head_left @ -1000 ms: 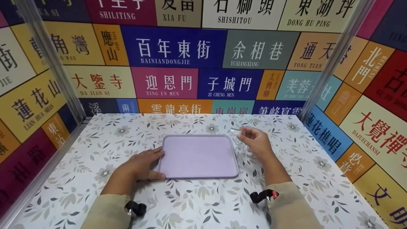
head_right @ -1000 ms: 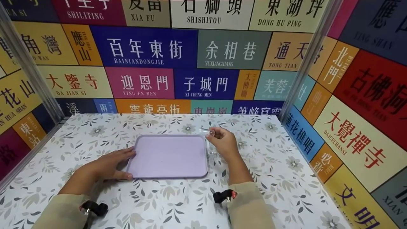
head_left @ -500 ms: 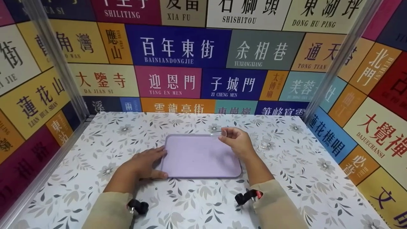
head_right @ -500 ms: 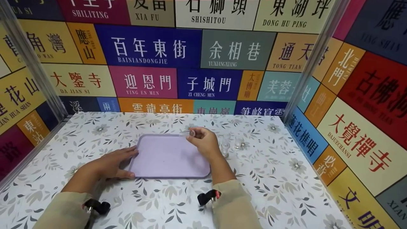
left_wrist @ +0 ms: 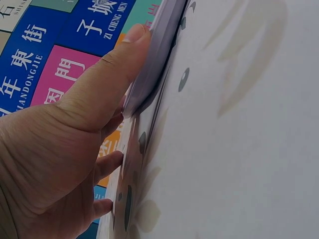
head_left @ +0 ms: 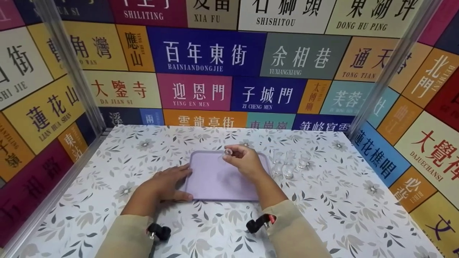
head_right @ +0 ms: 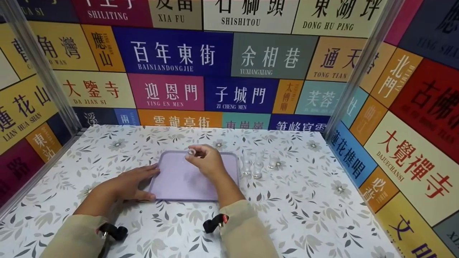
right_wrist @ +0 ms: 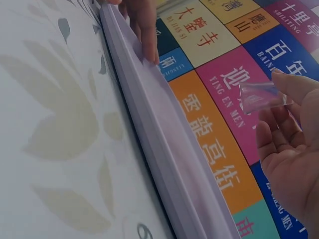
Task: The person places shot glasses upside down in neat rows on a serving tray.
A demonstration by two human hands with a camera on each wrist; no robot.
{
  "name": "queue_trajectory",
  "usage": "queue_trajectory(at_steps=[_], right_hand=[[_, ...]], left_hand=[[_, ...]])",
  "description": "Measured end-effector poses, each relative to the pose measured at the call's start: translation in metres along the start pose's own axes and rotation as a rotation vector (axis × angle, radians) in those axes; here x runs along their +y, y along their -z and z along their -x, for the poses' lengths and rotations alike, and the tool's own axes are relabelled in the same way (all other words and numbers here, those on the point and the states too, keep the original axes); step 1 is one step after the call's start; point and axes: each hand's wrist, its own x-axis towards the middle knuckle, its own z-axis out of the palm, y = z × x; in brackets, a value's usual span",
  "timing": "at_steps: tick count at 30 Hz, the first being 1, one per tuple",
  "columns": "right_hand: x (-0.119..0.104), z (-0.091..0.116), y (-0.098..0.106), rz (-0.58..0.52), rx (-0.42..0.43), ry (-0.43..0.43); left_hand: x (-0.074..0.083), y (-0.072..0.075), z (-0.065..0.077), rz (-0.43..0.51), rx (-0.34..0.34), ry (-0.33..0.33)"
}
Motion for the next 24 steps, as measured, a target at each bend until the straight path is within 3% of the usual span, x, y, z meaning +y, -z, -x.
queue_trajectory(at_steps=[5,13,24], right_hand=[[0.001,-0.003,-0.025,0.049,-0.043,0.030],[0.003,-0.002,-0.060,0.118,-0.134,0.048],[0.012,0.001,-0.077,0.211,-0.277,0.034]], left_hand=[[0.002,-0.001,-0.002,-0.005,-0.011,0.021],[0.000,0.002,-0.003,-0.049,-0.015,-0.009],[-0.003,0.002,-0.003,-0.021,-0.006,-0.032]])
